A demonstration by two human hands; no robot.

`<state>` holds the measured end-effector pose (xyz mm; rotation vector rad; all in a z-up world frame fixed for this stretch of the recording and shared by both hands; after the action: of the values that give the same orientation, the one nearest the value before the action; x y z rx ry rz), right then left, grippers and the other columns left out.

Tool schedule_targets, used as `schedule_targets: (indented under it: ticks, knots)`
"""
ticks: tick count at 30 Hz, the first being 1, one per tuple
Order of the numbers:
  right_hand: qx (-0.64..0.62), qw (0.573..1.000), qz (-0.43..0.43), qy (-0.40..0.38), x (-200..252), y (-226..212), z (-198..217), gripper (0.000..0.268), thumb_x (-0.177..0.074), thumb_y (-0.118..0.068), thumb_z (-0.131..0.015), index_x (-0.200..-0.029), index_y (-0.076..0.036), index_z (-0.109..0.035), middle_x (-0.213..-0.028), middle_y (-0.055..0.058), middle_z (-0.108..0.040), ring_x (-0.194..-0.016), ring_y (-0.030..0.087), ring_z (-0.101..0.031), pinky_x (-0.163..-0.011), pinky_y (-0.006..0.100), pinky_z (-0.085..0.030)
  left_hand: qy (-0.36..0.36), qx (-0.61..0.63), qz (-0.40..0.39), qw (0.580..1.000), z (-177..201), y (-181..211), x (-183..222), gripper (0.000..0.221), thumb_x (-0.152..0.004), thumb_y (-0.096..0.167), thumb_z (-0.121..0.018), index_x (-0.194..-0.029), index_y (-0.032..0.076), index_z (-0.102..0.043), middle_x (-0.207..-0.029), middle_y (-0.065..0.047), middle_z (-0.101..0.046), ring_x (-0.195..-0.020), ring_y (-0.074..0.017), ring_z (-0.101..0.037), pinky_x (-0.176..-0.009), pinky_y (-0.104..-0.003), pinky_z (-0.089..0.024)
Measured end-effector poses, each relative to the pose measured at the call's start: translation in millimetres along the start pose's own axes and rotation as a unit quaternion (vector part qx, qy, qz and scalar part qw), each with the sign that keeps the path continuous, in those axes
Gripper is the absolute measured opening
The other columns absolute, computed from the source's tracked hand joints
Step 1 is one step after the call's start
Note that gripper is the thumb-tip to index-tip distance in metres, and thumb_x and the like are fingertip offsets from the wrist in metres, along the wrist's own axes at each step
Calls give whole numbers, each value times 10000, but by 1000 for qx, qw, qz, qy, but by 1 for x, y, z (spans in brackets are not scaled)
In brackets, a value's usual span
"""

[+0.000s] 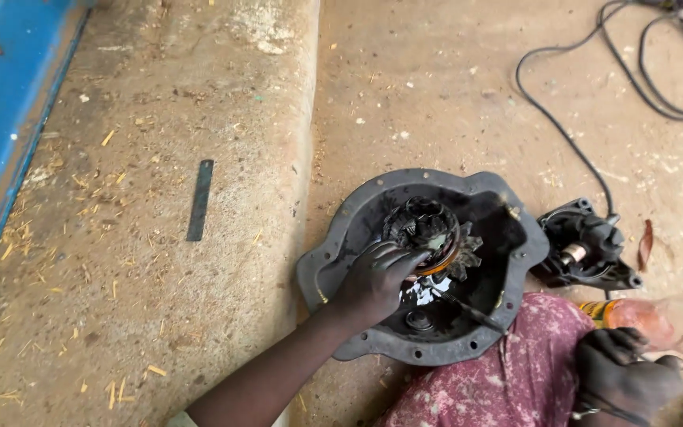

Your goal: Cleaning and assembling mechanical motor components with oil or solvent on the ground.

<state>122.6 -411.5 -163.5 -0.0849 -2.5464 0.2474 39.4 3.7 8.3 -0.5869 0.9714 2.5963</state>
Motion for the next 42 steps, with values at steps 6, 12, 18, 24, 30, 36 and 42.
schedule_targets:
  ticks: [6, 12, 18, 24, 30, 36, 42]
  knots:
    - [125, 979, 162, -23, 10, 9, -4, 601, -1108, -690, -333, -926, -163, -558, -722, -9, -496, -575, 155, -462, -487, 277, -355, -25, 0, -6, 1000, -11, 1, -2, 568, -721, -107, -602, -1279, -14, -655, -1046, -176, -737, -994, -329, -699, -929, -473, -531]
    - [170, 967, 189, -15, 79, 61, -63, 570, -1100, -703, -411, -908, -177, -518, -707, -25, -472, -556, 124, -432, -478, 262, -345, -45, -21, -12, 999, -17, -2, -1, 434, -838, -55, -639, -1267, -1, -674, -1063, -167, -739, -991, -296, -700, -932, -453, -536]
    - [356, 853, 376, -58, 114, 106, -126, 385, -1132, -392, -503, -894, -92, -543, -628, 30, -514, -485, 94, -451, -434, 245, -343, 3, -24, -32, 999, -3, 7, -10, 459, -807, -85, -619, -1252, 10, -677, -1090, -173, -741, -1048, -322, -693, -980, -453, -545]
    - [425, 834, 336, -100, 104, 108, -129, 287, -1146, -257, -552, -925, -73, -539, -709, 25, -568, -582, 66, -504, -511, 209, -388, -12, -30, 27, 999, -10, -2, -9, 546, -750, -154, -577, -1264, -3, -681, -1072, -198, -724, -1060, -350, -688, -960, -447, -561]
    - [427, 834, 335, -97, 106, 105, -132, 214, -1123, -209, -578, -971, -63, -537, -703, 19, -558, -575, 65, -500, -506, 211, -399, -4, 8, 45, 999, -11, -1, -12, 527, -763, -168, -582, -1257, -11, -677, -1088, -214, -726, -1049, -366, -693, -918, -438, -560]
    - [415, 850, 313, -80, 105, 106, -130, 157, -1079, -195, -586, -1034, -49, -549, -681, 17, -566, -552, 59, -503, -487, 205, -398, -11, -8, 48, 999, -19, -4, -5, 542, -747, -177, -554, -1243, -2, -686, -1082, -202, -729, -1042, -351, -703, -913, -427, -575]
    - [393, 859, 320, -75, 104, 108, -128, 160, -1044, -171, -605, -1101, -28, -562, -673, 4, -546, -557, 52, -478, -486, 208, -369, -36, 0, 51, 998, -25, -6, -5, 487, -767, -154, -578, -1217, -3, -689, -1033, -206, -720, -1029, -352, -691, -880, -429, -572]
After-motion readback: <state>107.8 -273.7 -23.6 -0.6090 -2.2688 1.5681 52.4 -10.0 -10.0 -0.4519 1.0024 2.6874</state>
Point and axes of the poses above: each hand's wrist, its own x-axis away from the middle knuckle, its own z-axis out of the back of the hand, y = z × x, the point moved 5 cm from there along -x, towards the middle knuckle
